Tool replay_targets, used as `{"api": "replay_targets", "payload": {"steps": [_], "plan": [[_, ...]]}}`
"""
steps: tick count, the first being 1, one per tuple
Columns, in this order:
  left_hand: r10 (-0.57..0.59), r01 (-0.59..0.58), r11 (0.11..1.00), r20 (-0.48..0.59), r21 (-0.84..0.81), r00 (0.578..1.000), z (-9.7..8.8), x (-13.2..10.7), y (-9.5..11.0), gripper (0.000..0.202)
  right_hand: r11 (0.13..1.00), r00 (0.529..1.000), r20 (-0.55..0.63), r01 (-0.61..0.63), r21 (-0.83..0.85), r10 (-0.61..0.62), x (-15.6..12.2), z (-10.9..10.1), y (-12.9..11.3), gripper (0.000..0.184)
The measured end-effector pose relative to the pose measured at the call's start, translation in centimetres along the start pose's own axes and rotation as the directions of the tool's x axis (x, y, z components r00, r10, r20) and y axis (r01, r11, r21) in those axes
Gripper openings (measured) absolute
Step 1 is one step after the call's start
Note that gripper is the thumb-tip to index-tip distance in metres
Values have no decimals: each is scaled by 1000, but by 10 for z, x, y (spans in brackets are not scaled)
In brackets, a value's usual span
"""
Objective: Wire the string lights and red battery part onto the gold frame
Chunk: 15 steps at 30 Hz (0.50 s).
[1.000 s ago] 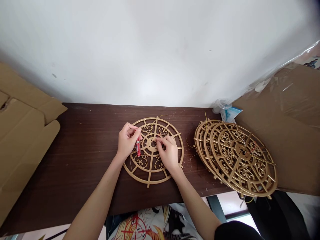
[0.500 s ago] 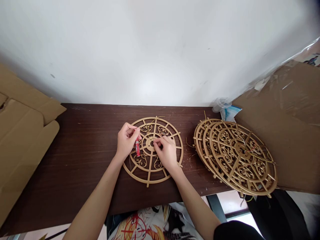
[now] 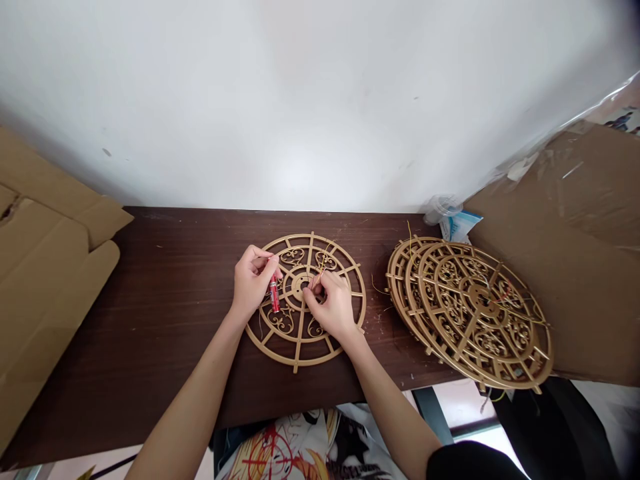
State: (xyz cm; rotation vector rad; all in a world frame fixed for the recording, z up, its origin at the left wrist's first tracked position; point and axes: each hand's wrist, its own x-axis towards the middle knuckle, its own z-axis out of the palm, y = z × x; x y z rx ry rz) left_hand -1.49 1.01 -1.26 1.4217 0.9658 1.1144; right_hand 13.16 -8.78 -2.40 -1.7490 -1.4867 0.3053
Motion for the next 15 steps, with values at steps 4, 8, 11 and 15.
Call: {"api": "replay_targets", "payload": {"steps": [4,8,11,15], "plan": [[3,-3,1000,1,-9,1000,-1,0,-1,18,977,999,-38,-9,214,17,-2,-5,-3,24],[6,-6,1000,-7,-30,1000,-1,1,-3,20,929,994,-77,-43,367,76,-9,-15,-4,18],[-2,2,999,-4,-38,1000,-1,2,-4,20,884,983,-121,-70,462,141,-16,-28,-4,13],[-7,7,999,0,-44,1000,-1,2,-4,20,829,966,-151,-93,552,209,-24,-49,-5,7]]}}
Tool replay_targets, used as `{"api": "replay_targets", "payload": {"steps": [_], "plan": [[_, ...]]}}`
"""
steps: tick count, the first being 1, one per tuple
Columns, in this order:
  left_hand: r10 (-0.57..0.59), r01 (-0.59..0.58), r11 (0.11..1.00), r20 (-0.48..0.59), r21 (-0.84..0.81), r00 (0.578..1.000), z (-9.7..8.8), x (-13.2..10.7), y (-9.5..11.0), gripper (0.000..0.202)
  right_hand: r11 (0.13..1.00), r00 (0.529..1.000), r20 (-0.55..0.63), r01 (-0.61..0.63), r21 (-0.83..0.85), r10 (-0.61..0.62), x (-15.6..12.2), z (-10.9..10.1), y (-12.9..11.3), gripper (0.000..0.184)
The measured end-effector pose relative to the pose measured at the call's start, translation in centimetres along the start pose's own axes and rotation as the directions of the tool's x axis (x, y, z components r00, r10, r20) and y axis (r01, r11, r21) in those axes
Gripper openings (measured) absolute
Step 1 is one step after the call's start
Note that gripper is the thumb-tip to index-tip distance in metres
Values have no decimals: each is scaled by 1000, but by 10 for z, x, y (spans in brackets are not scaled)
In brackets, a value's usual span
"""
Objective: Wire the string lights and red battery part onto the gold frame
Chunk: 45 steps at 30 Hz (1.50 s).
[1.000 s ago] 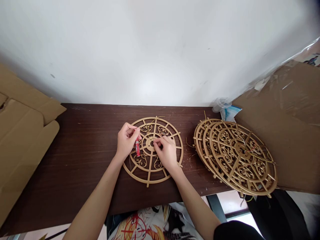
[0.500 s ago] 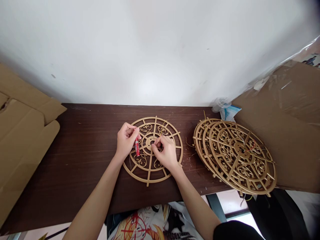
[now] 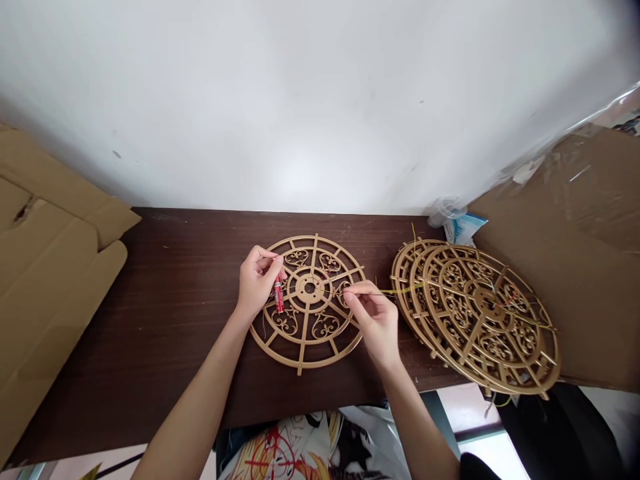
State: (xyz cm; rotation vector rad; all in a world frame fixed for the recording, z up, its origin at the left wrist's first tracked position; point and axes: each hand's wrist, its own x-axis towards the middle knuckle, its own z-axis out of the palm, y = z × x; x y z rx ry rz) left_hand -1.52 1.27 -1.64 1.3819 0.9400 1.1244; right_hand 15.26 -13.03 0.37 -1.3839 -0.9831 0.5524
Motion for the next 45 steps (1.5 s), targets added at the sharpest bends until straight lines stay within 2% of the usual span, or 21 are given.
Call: {"api": "replay_targets", "payload": {"steps": [5,9,15,23,27,30,33,35,38,40,41,45], "plan": [[-9,9,1000,-1,-3,1000,1,-1,2,20,994,988,-125,-86,70,94,-1,-23,-13,9],[-13,13,1000,-2,-4,1000,1,-2,3,19,982,970,-214,-80,168,116,3,-35,-26,12],[7,-7,1000,2,2,1000,0,-1,1,19,971,959,-273,-15,237,81,7,-37,-44,11],[12,-13,1000,7,5,1000,0,-1,1,18,976,962,-272,44,215,16,6,-35,-45,6],[5,-5,1000,9,1,1000,0,-1,2,19,957,977,-191,-33,289,91,3,-32,-47,6],[-3,3,1000,7,2,1000,0,-2,2,19,938,985,-78,-119,324,152,-1,-27,-48,10],[-7,7,1000,5,-1,1000,0,-2,1,19,920,974,48,-224,321,220,-6,-17,-48,17],[-6,6,1000,-1,0,1000,0,-2,0,20,904,950,163,-304,300,266,-9,-7,-47,20],[-6,6,1000,-8,4,1000,0,-2,0,20,889,868,373,-417,190,328,-15,8,-41,19],[-6,6,1000,-14,2,1000,0,-2,0,21,900,823,444,-430,79,354,-19,17,-35,12],[-6,6,1000,-17,2,1000,0,-2,1,20,910,816,452,-414,23,359,-21,22,-33,9],[-13,14,1000,-21,9,1000,0,-2,2,20,944,846,422,-314,-97,325,-28,35,-24,7]]}}
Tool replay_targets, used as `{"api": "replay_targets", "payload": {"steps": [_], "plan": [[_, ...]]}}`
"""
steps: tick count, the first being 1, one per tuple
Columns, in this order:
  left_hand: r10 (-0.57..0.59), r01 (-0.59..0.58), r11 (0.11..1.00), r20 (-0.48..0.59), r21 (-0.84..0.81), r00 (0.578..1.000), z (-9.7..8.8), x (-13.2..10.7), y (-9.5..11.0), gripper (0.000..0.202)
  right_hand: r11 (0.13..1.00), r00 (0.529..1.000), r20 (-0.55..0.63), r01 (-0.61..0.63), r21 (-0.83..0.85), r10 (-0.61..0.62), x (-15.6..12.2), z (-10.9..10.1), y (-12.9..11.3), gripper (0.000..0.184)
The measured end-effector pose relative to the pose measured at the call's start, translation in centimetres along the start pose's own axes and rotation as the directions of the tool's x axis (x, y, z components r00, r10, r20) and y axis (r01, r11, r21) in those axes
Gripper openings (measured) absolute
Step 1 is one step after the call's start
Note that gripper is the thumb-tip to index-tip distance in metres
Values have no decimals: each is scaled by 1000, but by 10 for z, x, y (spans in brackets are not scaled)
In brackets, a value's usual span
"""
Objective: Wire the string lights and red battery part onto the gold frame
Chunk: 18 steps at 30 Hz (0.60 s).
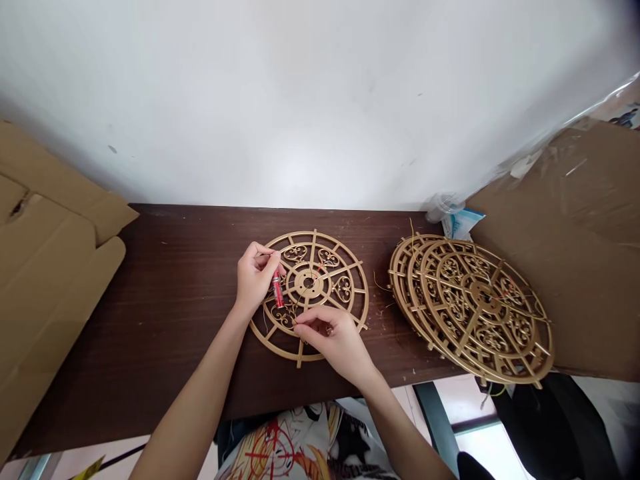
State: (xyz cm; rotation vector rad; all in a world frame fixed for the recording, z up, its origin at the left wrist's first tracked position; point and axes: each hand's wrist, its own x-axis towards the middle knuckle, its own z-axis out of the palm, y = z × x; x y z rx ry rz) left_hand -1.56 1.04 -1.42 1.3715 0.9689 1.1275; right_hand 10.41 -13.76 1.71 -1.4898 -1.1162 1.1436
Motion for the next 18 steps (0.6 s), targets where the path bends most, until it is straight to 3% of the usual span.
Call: {"api": "replay_targets", "payload": {"steps": [10,18], "plan": [[-55,55,998,-91,-3,994,1,0,1,20,999,996,-83,31,-10,-32,5,7,3,8],[-127,128,992,-91,4,988,0,-3,7,24,987,996,-89,-3,159,17,4,10,8,13]]}}
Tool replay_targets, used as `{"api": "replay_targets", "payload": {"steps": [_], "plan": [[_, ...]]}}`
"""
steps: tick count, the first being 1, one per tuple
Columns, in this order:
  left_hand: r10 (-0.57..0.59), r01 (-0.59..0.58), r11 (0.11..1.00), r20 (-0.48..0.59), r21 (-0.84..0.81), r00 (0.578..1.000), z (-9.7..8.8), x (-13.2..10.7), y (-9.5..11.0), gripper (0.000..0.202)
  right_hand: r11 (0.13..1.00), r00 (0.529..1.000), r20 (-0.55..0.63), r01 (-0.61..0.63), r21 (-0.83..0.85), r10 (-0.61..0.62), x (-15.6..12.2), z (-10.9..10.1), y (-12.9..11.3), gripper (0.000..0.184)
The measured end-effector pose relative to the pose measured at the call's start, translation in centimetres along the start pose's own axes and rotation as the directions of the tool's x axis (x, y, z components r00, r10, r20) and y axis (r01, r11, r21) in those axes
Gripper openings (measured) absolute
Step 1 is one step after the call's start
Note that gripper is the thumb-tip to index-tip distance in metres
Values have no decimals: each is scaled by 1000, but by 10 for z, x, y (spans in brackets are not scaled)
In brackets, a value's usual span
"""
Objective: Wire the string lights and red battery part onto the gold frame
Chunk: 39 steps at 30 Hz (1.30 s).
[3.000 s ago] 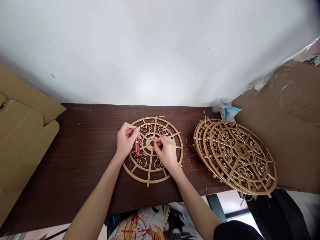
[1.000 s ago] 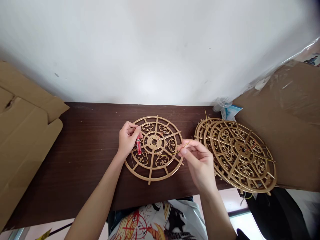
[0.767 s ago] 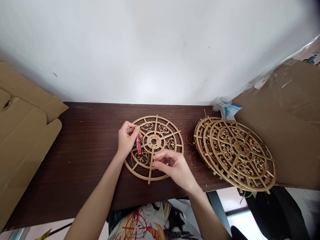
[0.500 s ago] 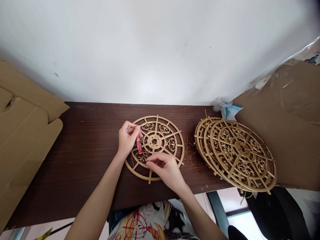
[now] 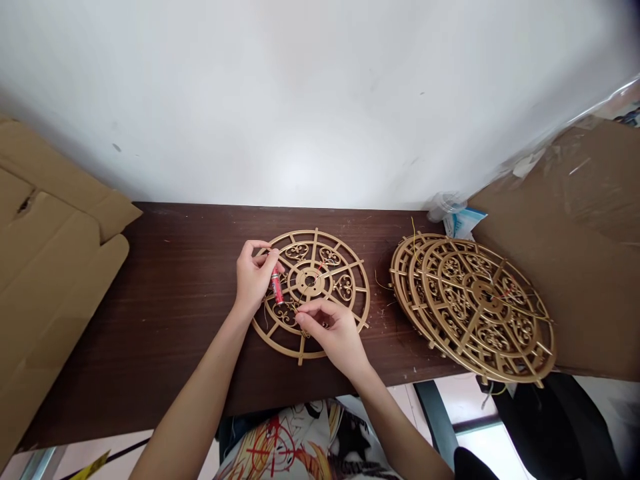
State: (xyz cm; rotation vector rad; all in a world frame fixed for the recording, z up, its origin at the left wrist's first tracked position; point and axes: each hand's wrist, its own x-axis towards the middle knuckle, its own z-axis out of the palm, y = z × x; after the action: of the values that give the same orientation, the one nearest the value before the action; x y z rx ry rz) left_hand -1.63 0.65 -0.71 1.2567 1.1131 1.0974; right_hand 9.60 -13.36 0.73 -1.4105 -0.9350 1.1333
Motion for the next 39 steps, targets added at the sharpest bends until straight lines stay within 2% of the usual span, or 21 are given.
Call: {"api": "replay_targets", "payload": {"steps": [3,7,11,14,18,20,22,25,29,35,39], "plan": [[-10,11,1000,18,-29,1000,0,-1,2,30,999,999,-16,-27,44,28,0,-2,0,15],[-21,29,992,61,-126,998,-1,-1,4,33,981,992,-13,-124,150,128,0,-5,-4,19],[-46,122,944,244,-306,969,-6,-1,8,22,960,985,-43,-153,236,168,2,-9,-9,25],[-79,229,913,404,-339,912,-8,-3,12,22,962,985,-73,-138,236,159,5,-11,-11,27],[-149,331,920,593,-210,791,-4,-12,17,24,987,986,-114,-103,123,117,11,-15,-11,27],[-178,336,933,646,-130,742,-1,-17,19,25,998,988,-139,-57,31,61,14,-17,-12,25],[-207,332,941,671,-61,712,3,-21,20,27,997,988,-152,-2,-75,-9,15,-18,-12,22],[-225,314,949,670,-13,708,6,-24,21,28,982,986,-158,29,-184,-59,17,-20,-10,18],[-215,287,958,672,4,708,7,-24,22,26,981,986,-162,14,-193,-46,17,-21,-7,18],[-212,265,964,672,24,710,7,-25,22,25,956,982,-161,53,-288,-103,18,-21,-8,15],[-208,271,963,662,7,720,8,-25,20,26,979,988,-147,10,-201,-40,19,-19,-8,16]]}}
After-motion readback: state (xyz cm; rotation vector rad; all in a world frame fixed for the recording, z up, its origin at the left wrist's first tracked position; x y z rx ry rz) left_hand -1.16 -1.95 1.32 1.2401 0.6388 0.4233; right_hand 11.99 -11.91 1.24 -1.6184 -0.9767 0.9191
